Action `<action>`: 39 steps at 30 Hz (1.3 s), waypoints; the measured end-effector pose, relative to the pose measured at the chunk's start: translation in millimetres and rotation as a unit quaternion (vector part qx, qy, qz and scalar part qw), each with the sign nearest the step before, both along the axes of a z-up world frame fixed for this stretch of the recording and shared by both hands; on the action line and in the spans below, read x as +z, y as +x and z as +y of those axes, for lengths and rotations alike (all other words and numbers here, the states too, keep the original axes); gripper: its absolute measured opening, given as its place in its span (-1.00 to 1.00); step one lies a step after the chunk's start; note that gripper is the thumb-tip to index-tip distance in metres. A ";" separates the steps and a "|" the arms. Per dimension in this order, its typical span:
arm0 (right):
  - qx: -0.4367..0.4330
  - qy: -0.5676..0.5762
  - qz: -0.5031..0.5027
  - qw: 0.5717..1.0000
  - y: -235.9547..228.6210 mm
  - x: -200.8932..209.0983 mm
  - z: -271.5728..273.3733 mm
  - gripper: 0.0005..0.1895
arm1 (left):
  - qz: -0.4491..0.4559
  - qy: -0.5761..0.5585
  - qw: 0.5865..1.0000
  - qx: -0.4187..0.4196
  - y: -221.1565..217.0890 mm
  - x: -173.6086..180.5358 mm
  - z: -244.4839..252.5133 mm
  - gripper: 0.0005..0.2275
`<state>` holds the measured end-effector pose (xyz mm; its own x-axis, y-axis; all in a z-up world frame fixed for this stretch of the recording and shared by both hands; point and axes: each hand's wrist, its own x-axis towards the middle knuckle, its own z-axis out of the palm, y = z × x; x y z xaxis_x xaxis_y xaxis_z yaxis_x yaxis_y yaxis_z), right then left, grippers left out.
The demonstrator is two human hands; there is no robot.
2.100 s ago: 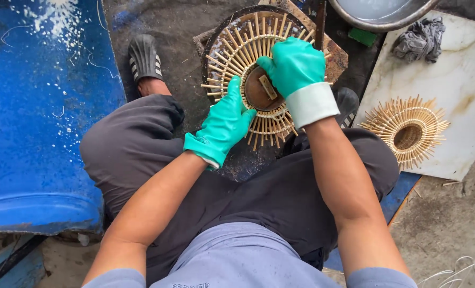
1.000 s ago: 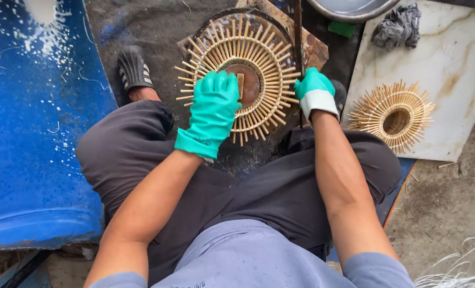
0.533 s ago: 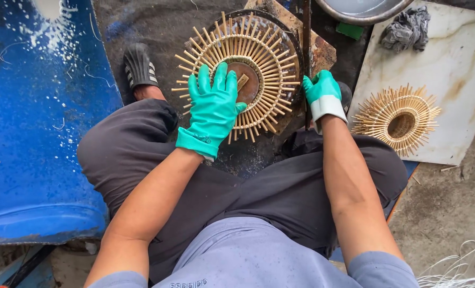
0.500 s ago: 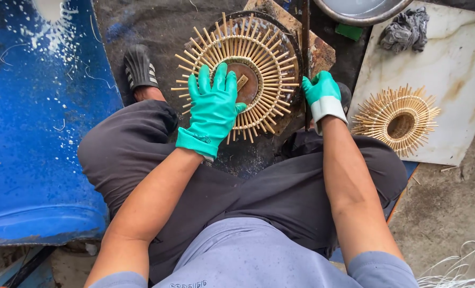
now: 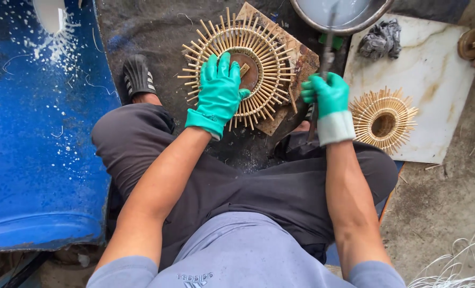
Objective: Assembling and scraping bamboo slats to manufacture a circular decorative component.
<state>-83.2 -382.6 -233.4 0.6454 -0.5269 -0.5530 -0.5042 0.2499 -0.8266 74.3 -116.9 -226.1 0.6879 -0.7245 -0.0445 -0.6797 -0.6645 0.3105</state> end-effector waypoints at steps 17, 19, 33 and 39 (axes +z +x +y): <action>-0.099 0.067 -0.111 0.987 -66.3 138.2 145.1 -0.47 | 0.049 0.061 0.997 -0.002 6.5 2.6 -8.6 -0.27; -0.141 0.104 -0.169 0.970 -63.2 140.1 146.3 -0.49 | 0.049 0.060 0.997 -0.003 5.7 2.6 -9.0 -0.26; -0.046 0.137 -0.105 0.984 -63.7 116.3 145.6 -0.45 | 0.058 0.061 0.996 -0.006 10.9 7.5 -8.9 -0.29; -0.028 0.206 -0.099 0.973 -58.0 97.2 141.1 -0.46 | 0.050 0.063 0.997 -0.017 14.7 6.4 -6.5 -0.28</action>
<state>-141.2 -241.5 -136.2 0.7372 -0.3241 -0.5929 -0.3223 0.6026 -0.7301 89.0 -123.3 -219.7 0.6505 -0.7317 -0.2036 -0.6726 -0.6795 0.2930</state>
